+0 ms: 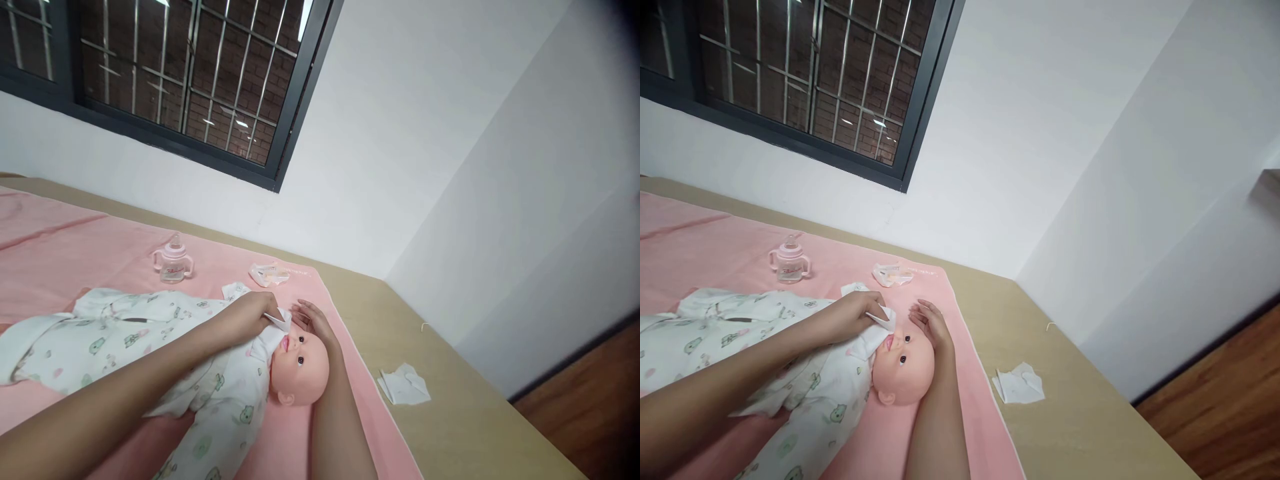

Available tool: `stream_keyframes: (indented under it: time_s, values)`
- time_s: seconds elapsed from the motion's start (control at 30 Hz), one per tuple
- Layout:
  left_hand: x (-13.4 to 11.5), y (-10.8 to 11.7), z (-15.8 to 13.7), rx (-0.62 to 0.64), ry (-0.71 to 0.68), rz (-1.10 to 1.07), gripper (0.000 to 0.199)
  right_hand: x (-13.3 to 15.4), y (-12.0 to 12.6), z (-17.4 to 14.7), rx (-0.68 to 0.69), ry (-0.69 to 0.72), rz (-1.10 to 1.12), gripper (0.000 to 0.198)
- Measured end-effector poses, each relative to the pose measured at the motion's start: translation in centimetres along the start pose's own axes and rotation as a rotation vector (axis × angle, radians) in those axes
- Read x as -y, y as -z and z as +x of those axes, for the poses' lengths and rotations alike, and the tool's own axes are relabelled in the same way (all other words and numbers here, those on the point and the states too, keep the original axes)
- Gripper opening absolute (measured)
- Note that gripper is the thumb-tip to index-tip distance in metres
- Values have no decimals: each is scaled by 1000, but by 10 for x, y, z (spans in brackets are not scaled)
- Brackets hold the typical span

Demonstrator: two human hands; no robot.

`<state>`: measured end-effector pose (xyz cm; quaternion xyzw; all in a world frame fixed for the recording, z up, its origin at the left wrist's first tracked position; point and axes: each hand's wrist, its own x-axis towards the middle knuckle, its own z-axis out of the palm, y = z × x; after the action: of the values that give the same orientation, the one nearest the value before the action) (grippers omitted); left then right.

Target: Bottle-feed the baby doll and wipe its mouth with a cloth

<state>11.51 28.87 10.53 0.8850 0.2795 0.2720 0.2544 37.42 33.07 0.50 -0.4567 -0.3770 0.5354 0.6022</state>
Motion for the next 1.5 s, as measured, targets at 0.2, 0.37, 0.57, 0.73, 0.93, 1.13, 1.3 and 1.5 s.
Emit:
stream_keyframes:
  time_s: [0.2,0.37,0.57,0.73,0.93,1.13,1.3,1.5]
  values:
    - [-6,0,-3,24,52,-150,38,1,2,1,3,-36,1,29]
    - [-15,0,-5,79,34,-160,40,4,-2,-4,-4,-3,-39,30]
    - [-15,0,-5,68,57,-123,37,7,-8,-10,-18,19,-48,30]
    - [-8,-3,-4,38,34,-106,38,13,-12,-19,-27,17,-90,33]
    - [-4,-3,-1,16,-16,-29,34,16,-13,-21,-24,-1,-106,34]
    - [-3,1,-1,-17,20,14,25,13,-12,-16,-1,-15,-89,38]
    - [0,16,-2,-126,56,14,20,32,-15,-20,116,-35,-205,50]
    - [7,30,-4,-250,40,33,24,94,-39,-44,126,128,-473,42]
